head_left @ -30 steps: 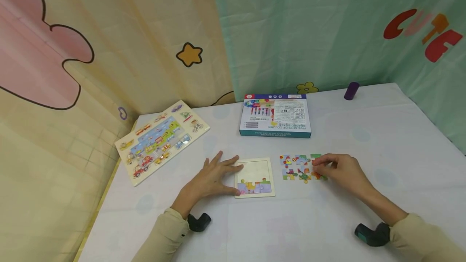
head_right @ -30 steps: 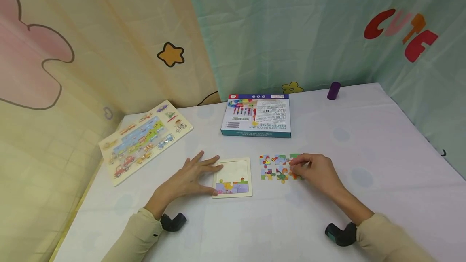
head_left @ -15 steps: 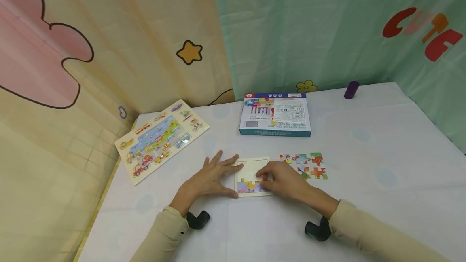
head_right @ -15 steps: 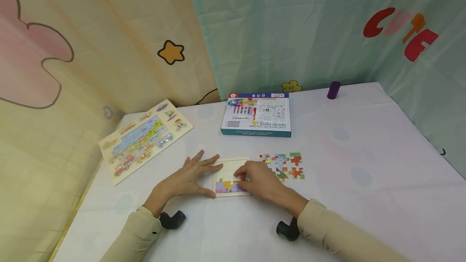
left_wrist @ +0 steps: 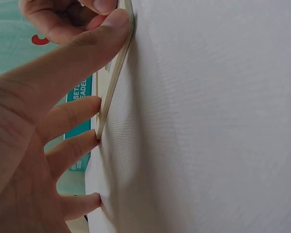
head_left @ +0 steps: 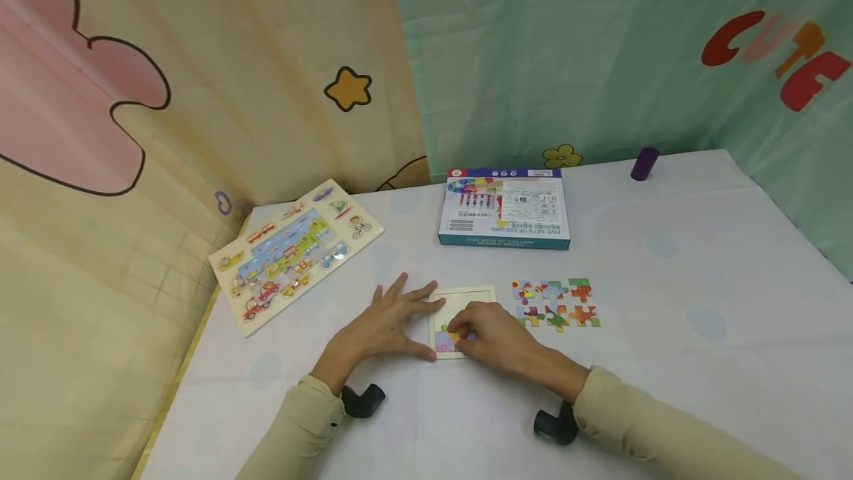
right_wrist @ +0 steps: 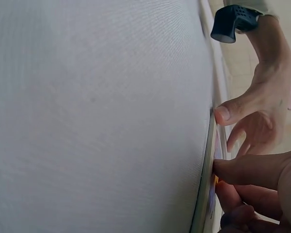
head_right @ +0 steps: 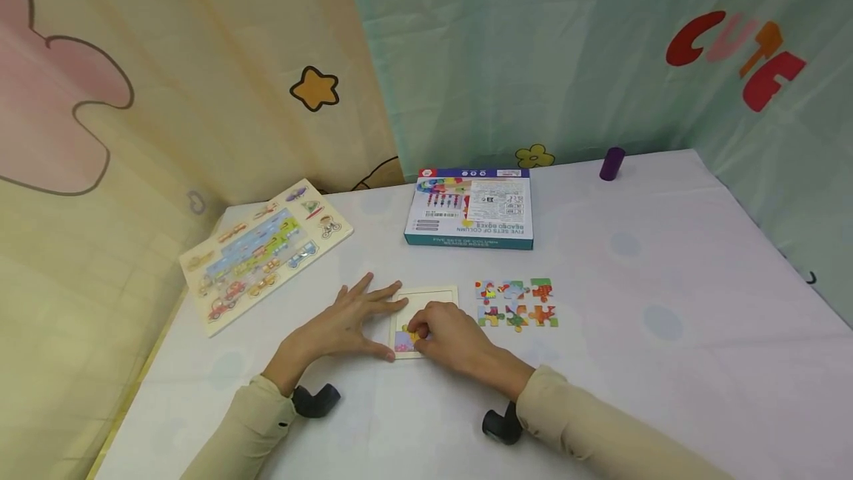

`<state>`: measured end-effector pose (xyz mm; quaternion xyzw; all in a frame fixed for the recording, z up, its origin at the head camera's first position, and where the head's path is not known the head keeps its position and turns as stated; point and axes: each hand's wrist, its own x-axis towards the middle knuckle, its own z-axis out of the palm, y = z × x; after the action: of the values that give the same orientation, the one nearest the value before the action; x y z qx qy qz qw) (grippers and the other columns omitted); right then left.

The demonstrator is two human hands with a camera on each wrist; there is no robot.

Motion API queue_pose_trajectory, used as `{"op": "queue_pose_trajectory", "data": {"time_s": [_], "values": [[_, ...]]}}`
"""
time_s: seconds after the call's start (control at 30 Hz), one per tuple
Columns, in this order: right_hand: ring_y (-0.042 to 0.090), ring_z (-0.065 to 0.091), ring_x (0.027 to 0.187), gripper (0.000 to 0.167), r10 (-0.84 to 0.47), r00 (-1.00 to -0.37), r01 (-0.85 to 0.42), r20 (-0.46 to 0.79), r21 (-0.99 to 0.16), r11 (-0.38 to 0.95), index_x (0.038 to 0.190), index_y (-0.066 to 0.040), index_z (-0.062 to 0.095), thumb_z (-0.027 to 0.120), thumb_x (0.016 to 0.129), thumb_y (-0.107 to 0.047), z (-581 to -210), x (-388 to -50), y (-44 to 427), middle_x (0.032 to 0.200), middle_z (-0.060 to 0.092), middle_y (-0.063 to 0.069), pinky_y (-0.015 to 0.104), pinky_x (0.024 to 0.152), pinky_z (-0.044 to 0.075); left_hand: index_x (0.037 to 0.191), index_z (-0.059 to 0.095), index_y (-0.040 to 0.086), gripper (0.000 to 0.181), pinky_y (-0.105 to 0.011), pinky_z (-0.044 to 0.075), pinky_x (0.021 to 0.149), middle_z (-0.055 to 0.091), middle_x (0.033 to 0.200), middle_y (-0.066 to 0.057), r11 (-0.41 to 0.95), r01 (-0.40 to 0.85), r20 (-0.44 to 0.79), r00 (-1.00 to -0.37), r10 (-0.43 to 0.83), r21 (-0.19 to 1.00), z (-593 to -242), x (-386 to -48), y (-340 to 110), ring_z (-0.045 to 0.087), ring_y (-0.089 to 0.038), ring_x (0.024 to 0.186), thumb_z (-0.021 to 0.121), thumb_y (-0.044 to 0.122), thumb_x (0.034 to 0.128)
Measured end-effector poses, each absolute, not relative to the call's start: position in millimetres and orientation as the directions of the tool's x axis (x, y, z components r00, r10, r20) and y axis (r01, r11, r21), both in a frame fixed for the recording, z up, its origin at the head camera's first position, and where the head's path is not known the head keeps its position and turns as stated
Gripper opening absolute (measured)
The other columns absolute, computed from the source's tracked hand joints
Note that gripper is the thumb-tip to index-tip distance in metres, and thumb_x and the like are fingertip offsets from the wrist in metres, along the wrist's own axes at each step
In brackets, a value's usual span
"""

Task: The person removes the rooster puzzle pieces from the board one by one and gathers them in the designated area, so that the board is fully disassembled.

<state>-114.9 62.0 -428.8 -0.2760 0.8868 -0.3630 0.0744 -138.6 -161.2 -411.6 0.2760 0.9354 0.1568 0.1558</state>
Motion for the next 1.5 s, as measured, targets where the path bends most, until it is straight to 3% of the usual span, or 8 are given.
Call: {"op": "queue_pose_trajectory", "data": {"time_s": [0.47, 0.7, 1.0, 1.27, 1.5], "values": [[0.011, 0.055, 0.073, 0.017, -0.528, -0.848, -0.383, 0.040, -0.735, 0.560, 0.093, -0.008, 0.069, 0.075, 0.080, 0.001, -426, -115, 58, 0.078, 0.062, -0.006, 0.024, 0.064, 0.047, 0.142, 0.054, 0.027, 0.087, -0.076, 0.012, 0.106, 0.031, 0.159, 0.003, 0.803, 0.474, -0.194, -0.804, 0.562, 0.361, -412, -139, -160, 0.008, -0.044, 0.147, 0.085, 0.056, 0.0664], [0.006, 0.055, 0.065, 0.008, -0.507, -0.861, -0.348, 0.048, -0.783, 0.515, 0.088, -0.013, 0.070, 0.075, 0.085, -0.008, -424, -113, 59, 0.077, 0.063, -0.011, 0.022, 0.059, 0.048, 0.142, 0.054, 0.026, 0.086, -0.076, 0.012, 0.106, 0.031, 0.159, 0.003, 0.800, 0.472, -0.195, -0.803, 0.564, 0.369, -411, -138, -161, 0.007, -0.044, 0.147, 0.085, 0.054, 0.0666], [0.005, 0.056, 0.057, 0.005, -0.458, -0.889, -0.249, 0.028, -0.868, 0.430, 0.085, -0.011, 0.071, 0.074, 0.085, -0.008, -421, -111, 66, 0.074, 0.068, -0.008, 0.021, 0.052, 0.045, 0.142, 0.054, 0.028, 0.086, -0.076, 0.012, 0.106, 0.031, 0.159, 0.005, 0.804, 0.477, -0.193, -0.804, 0.563, 0.356, -413, -139, -161, 0.008, -0.044, 0.147, 0.084, 0.056, 0.0665], [0.009, 0.052, 0.059, 0.004, -0.382, -0.923, -0.161, -0.037, -0.866, 0.474, 0.085, -0.013, 0.072, 0.075, 0.085, -0.011, -423, -107, 93, 0.070, 0.064, -0.006, 0.022, 0.052, 0.041, 0.142, 0.055, 0.027, 0.086, -0.075, 0.013, 0.107, 0.032, 0.158, 0.004, 0.802, 0.482, -0.183, -0.805, 0.564, 0.355, -413, -138, -161, 0.008, -0.044, 0.147, 0.085, 0.055, 0.0661], [0.013, 0.057, 0.065, 0.005, -0.313, -0.947, -0.109, -0.071, -0.848, 0.519, 0.085, -0.015, 0.072, 0.075, 0.084, -0.012, -424, -101, 122, 0.075, 0.066, -0.007, 0.023, 0.058, 0.047, 0.142, 0.054, 0.026, 0.087, -0.074, 0.012, 0.107, 0.032, 0.158, 0.004, 0.799, 0.479, -0.188, -0.802, 0.567, 0.364, -413, -137, -161, 0.008, -0.044, 0.148, 0.085, 0.054, 0.0663]]}}
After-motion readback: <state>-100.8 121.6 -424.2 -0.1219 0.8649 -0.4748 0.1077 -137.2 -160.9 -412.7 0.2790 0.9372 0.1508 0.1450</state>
